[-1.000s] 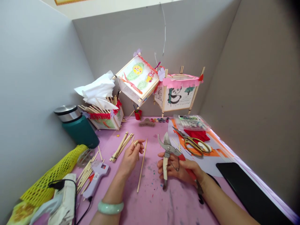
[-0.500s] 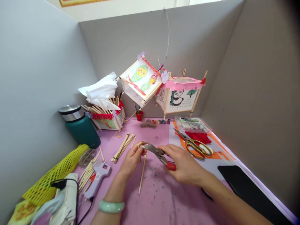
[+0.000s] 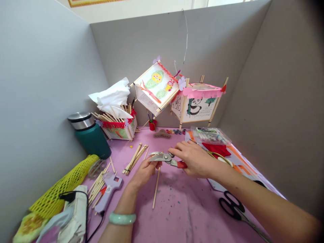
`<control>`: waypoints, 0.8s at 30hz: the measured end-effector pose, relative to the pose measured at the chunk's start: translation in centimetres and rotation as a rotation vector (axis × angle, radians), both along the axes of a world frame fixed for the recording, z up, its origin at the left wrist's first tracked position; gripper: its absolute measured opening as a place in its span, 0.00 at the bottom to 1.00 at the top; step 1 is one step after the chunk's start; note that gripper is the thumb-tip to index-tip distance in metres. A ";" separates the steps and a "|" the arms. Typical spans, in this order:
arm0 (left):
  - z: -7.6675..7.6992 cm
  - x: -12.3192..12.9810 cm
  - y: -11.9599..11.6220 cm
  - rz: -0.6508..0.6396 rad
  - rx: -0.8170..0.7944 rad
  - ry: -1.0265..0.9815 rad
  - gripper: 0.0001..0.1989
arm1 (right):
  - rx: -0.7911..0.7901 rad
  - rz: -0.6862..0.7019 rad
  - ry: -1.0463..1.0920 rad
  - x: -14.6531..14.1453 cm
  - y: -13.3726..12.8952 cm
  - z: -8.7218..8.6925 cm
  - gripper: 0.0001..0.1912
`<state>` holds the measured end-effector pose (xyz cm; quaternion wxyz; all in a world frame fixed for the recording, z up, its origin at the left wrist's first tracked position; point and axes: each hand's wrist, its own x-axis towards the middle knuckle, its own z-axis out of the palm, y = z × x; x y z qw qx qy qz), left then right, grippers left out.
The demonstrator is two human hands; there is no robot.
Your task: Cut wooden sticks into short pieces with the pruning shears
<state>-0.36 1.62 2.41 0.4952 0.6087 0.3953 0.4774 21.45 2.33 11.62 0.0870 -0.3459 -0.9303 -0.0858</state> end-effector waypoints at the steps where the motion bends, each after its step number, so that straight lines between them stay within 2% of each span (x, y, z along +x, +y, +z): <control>1: 0.0 0.0 0.1 -0.001 0.005 0.012 0.16 | 0.012 -0.002 -0.017 0.0 0.1 0.1 0.18; 4: 0.0 -0.1 0.2 -0.007 -0.003 0.037 0.17 | 0.036 -0.005 -0.054 -0.1 0.3 0.4 0.15; 12: 0.3 -0.2 0.0 -0.050 0.006 0.128 0.19 | 0.002 0.003 -0.092 0.4 1.0 0.7 0.16; 24: -0.1 -0.2 0.2 -0.037 -0.027 0.058 0.18 | -0.016 0.030 -0.069 0.7 1.4 -0.2 0.16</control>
